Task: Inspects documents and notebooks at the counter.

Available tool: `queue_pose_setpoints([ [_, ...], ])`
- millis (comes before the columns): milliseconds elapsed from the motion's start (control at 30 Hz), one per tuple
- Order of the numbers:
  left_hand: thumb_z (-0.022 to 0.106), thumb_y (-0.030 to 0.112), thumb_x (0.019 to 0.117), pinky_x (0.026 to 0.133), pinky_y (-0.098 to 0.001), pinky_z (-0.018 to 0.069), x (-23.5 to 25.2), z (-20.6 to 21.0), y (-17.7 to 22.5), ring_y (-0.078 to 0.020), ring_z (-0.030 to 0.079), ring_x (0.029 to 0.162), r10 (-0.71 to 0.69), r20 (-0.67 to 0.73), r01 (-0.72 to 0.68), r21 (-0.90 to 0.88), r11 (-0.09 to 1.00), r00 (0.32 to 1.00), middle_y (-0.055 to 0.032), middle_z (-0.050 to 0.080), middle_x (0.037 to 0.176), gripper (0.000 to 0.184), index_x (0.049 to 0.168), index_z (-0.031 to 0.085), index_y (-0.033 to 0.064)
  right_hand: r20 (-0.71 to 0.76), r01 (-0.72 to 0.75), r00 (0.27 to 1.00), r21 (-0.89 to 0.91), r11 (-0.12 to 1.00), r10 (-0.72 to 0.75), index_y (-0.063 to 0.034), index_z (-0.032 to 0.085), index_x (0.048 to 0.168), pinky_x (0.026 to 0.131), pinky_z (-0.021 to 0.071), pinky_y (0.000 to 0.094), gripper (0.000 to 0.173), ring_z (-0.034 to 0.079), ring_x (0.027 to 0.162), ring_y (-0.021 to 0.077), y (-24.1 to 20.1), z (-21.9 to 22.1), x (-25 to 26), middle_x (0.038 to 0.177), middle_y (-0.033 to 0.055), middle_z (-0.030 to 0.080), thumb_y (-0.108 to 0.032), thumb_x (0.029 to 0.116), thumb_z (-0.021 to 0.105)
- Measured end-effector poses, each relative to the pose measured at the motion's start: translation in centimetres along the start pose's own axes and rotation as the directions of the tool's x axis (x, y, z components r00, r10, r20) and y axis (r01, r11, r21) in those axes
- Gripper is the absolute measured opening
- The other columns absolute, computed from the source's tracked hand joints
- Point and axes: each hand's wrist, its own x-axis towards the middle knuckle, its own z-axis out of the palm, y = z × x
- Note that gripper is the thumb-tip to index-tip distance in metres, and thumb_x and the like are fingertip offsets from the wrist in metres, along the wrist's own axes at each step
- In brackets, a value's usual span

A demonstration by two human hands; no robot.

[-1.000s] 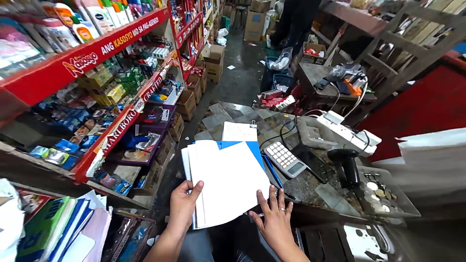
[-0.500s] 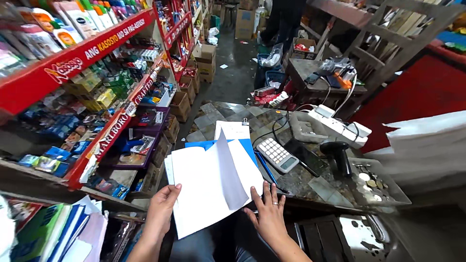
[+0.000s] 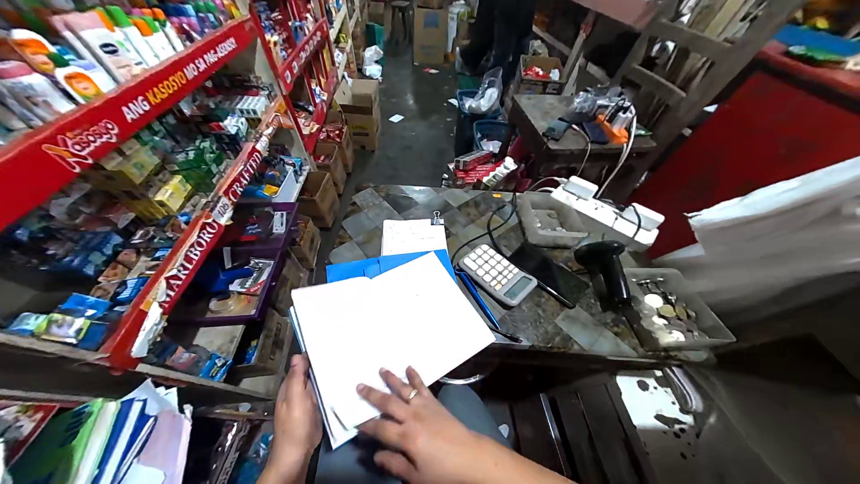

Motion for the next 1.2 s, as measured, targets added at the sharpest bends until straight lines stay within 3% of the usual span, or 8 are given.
queue_pose_setpoints([
  [67,0.016,0.032,0.1133,0.083,-0.0278,0.0614,-0.1,-0.4,0.1,-0.0056,0.071,0.091,0.0,-0.012,0.0,0.007,1.0,1.0,-0.0023,0.071,0.102,0.054,0.126,0.055,-0.0021,0.013,0.062,0.998,0.071,0.996,-0.063,-0.0124,0.072,0.128,0.117,0.027,0.0705,0.031,0.042,0.146,0.0401,0.2,1.3,-0.3,0.148,0.0117,0.058,-0.021,0.0993,0.063],
  [133,0.047,0.012,0.1074,0.076,-0.0262,0.0633,0.1,-0.9,-0.4,-0.0079,0.073,0.087,0.032,-0.005,-0.031,0.083,0.996,0.999,-0.0062,0.071,0.103,0.027,0.127,0.056,-0.0038,-0.177,0.037,0.984,0.062,0.997,-0.025,-0.013,0.076,0.117,0.117,0.0332,0.064,0.025,0.05,0.14,0.0359,1.1,2.3,-1.4,0.136,0.0101,0.066,-0.023,0.1011,0.06],
  [200,0.063,-0.001,0.0951,0.074,-0.0264,0.0641,0.2,-1.4,-1.0,-0.011,0.074,0.088,0.013,0.015,-0.014,0.096,0.995,1.0,-0.0099,0.071,0.109,0.037,0.131,0.054,-0.0035,-0.392,-0.156,0.911,-0.051,0.986,0.124,-0.0163,0.075,0.116,0.114,0.039,0.0621,0.026,0.053,0.136,0.0376,2.2,2.3,-2.6,0.133,0.0115,0.067,-0.031,0.1,0.06],
  [400,0.061,-0.012,0.0918,0.074,-0.0269,0.0641,0.8,-1.6,-1.4,-0.0124,0.074,0.091,-0.041,0.027,0.04,0.028,0.999,0.999,-0.0121,0.068,0.115,0.053,0.141,0.043,-0.0021,-0.461,-0.674,0.722,-0.304,0.673,0.516,-0.0175,0.056,0.149,0.105,0.0209,0.0856,0.074,0.028,0.142,0.0655,4.5,-0.4,-5.5,0.157,0.035,0.036,-0.065,0.0924,0.056],
  [600,0.061,-0.016,0.0881,0.082,-0.0321,0.0635,1.4,-2.4,-1.4,-0.018,0.072,0.106,-0.055,0.063,0.055,-0.003,0.998,0.997,-0.0152,0.061,0.137,0.086,0.159,0.018,0.0062,-0.452,-0.64,0.764,-0.444,0.628,0.46,-0.0187,0.058,0.147,0.102,0.0201,0.087,0.072,0.034,0.141,0.0632,5.1,-0.5,-5.9,0.153,0.035,0.042,-0.067,0.0937,0.05],
  [800,0.062,-0.016,0.0886,0.086,-0.0338,0.0628,1.4,-3.0,-1.3,-0.0196,0.071,0.11,-0.059,0.119,0.058,0.016,0.998,0.991,-0.0156,0.06,0.137,0.083,0.159,0.025,0.0082,-0.457,-0.617,0.783,-0.489,0.617,0.421,-0.0169,0.061,0.143,0.103,0.0189,0.0872,0.074,0.039,0.139,0.062,5.3,-0.6,-5.6,0.148,0.035,0.048,-0.069,0.0935,0.047],
  [1033,0.06,-0.016,0.0903,0.087,-0.0332,0.0629,1.5,-3.0,-1.4,-0.02,0.071,0.108,-0.077,0.14,0.078,-0.003,0.997,0.987,-0.0165,0.061,0.136,0.073,0.155,0.034,0.0057,-0.45,-0.657,0.751,-0.448,0.606,0.482,-0.0213,0.054,0.151,0.1,0.015,0.0894,0.079,0.025,0.141,0.0684,5.2,-0.5,-5.3,0.155,0.0383,0.035,-0.074,0.0937,0.039],
  [1200,0.06,-0.013,0.0921,0.085,-0.0288,0.0616,1.4,-3.0,-1.7,-0.0155,0.071,0.106,-0.065,0.121,0.056,0.072,0.996,0.99,-0.0148,0.061,0.137,0.053,0.143,0.052,0.0009,-0.396,-0.636,0.768,-0.386,0.668,0.503,-0.0107,0.055,0.149,0.103,0.0135,0.0883,0.083,0.027,0.145,0.0624,4.8,-0.9,-4.2,0.158,0.0276,0.041,-0.072,0.0956,0.04],
])
